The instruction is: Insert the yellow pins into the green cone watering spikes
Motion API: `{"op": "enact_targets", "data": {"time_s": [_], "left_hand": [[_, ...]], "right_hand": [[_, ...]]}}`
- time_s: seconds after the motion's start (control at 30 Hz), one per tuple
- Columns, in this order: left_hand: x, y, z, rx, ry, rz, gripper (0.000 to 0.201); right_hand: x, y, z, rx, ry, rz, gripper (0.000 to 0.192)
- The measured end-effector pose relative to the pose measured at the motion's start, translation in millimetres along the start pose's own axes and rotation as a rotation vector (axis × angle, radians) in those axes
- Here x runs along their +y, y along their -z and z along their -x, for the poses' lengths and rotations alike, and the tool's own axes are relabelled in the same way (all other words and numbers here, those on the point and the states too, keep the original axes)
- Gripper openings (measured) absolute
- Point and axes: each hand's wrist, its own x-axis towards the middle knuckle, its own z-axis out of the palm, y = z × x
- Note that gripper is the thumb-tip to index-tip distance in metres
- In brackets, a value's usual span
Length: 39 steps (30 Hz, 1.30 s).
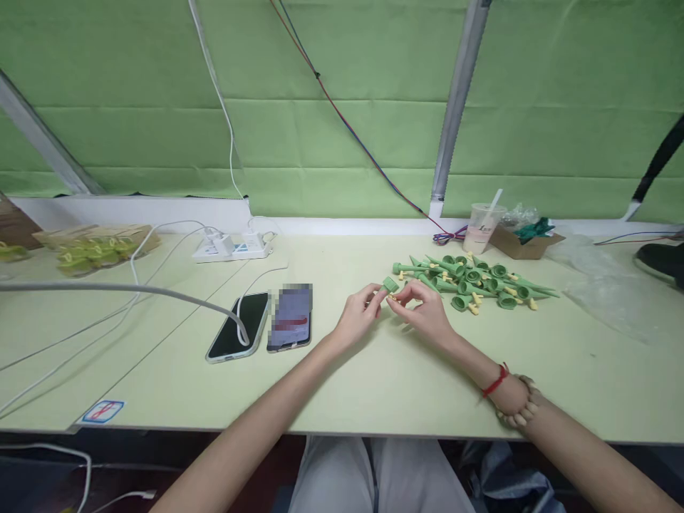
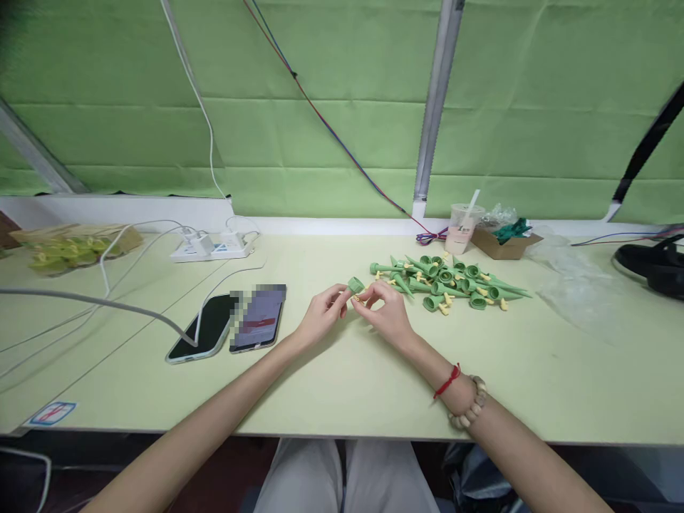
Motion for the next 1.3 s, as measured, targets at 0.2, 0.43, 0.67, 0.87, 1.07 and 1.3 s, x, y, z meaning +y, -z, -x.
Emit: {"op": "enact_targets", "data": {"time_s": [0.2,0.43,0.67,0.87,1.07,1.3], "left_hand": [[0,1.5,-1,0.003,-0.027,0.039,0.030],[6,5.7,-3,-0.006,-0.069,0.025,0.032],[6,3.1,-2,-0.076,0.013,0.137,0.034],[-4,3.1,-4,-0.045,0.058,0.193,0.037],[-13,1.6,-6,-0.009,0.003,0.264,0.026],[-13,1.4,-6,-0.052,-0.003,0.198,0.027]], "right_hand": [[-7,1,-1,-0.325,-0.509,-0.490,0.034],[-10,-2,0,-0.285,-0.615,-0.720,0.030],[-2,-1,1,-0.014,-0.002,-0.103,0.022],[2,0,2,-0.036,0.078,0.037,0.012],[-3,-2,-2,-0.240,-0.480,-0.467,0.036],[1,2,-1,-0.389,-0.624,-0.651,0.023]]}}
